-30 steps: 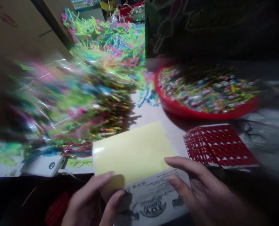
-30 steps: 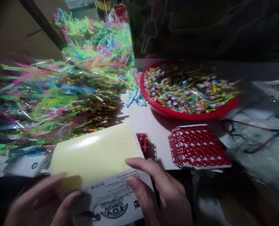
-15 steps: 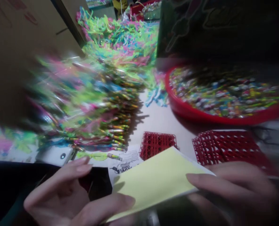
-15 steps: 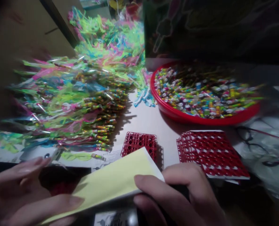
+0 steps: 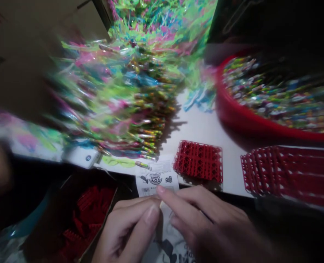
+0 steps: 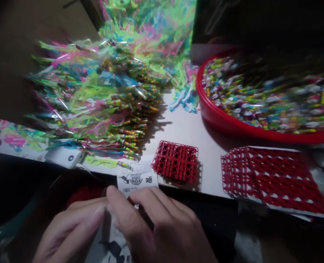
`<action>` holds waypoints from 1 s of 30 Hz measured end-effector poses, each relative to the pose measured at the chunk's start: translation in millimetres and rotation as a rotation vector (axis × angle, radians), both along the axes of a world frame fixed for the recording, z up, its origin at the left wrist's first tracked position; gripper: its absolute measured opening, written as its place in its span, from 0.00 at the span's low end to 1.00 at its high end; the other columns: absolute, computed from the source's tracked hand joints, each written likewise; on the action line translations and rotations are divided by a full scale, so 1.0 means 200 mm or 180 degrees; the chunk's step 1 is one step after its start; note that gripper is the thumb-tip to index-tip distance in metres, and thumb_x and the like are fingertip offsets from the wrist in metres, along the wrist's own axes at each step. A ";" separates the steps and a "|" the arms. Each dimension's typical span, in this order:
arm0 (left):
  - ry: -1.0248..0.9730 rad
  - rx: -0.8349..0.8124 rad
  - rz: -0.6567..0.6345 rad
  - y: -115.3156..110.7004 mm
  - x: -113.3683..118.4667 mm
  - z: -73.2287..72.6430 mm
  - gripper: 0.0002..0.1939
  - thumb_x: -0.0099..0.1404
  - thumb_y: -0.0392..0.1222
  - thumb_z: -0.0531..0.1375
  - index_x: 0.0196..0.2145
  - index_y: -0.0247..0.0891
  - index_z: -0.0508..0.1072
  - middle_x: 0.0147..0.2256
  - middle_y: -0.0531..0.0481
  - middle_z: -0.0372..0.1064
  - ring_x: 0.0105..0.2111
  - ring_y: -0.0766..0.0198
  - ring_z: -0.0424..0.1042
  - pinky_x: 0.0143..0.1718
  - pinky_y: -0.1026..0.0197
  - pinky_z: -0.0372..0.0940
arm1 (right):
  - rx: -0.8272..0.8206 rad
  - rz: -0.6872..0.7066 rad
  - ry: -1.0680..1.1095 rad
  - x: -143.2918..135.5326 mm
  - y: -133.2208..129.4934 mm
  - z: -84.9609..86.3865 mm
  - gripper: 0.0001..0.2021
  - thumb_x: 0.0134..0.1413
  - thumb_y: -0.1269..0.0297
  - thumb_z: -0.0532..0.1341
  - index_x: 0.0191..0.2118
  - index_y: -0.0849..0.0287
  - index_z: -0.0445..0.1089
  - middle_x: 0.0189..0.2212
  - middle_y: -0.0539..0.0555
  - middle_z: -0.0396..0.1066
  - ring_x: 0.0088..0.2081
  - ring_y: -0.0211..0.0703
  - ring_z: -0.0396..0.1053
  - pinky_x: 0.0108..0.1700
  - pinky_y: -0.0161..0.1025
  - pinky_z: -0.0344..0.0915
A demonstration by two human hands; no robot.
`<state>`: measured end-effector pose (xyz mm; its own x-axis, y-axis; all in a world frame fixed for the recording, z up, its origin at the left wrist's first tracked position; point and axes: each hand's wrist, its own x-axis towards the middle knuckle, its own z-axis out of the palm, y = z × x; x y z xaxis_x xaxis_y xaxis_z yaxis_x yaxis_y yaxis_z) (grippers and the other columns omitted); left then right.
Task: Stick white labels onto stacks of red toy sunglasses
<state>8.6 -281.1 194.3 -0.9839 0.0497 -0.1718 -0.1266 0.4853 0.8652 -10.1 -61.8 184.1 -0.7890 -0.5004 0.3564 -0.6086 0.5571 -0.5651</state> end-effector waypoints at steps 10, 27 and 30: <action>-0.0222 0.0134 0.0002 0.11 -0.05 0.01 0.24 0.79 0.51 0.59 0.28 0.49 0.87 0.24 0.55 0.81 0.28 0.63 0.81 0.36 0.67 0.75 | -0.0127 0.0065 0.0339 -0.01 0.00 -0.09 0.19 0.79 0.72 0.56 0.69 0.67 0.66 0.53 0.58 0.84 0.53 0.44 0.82 0.48 0.39 0.80; 0.0178 -0.0394 0.0003 0.12 -0.04 -0.01 0.27 0.77 0.40 0.57 0.19 0.40 0.76 0.18 0.54 0.74 0.20 0.67 0.73 0.27 0.69 0.68 | -0.0234 -0.0114 0.0299 0.01 0.01 -0.12 0.15 0.79 0.67 0.58 0.62 0.61 0.76 0.52 0.55 0.86 0.53 0.41 0.84 0.58 0.33 0.79; 0.0599 -0.0429 -0.0251 0.14 -0.05 0.00 0.24 0.76 0.35 0.57 0.21 0.40 0.77 0.18 0.56 0.74 0.19 0.69 0.75 0.26 0.71 0.68 | -0.0172 -0.0210 -0.0023 0.01 0.02 -0.11 0.15 0.75 0.71 0.61 0.61 0.57 0.77 0.48 0.52 0.85 0.47 0.39 0.85 0.47 0.33 0.82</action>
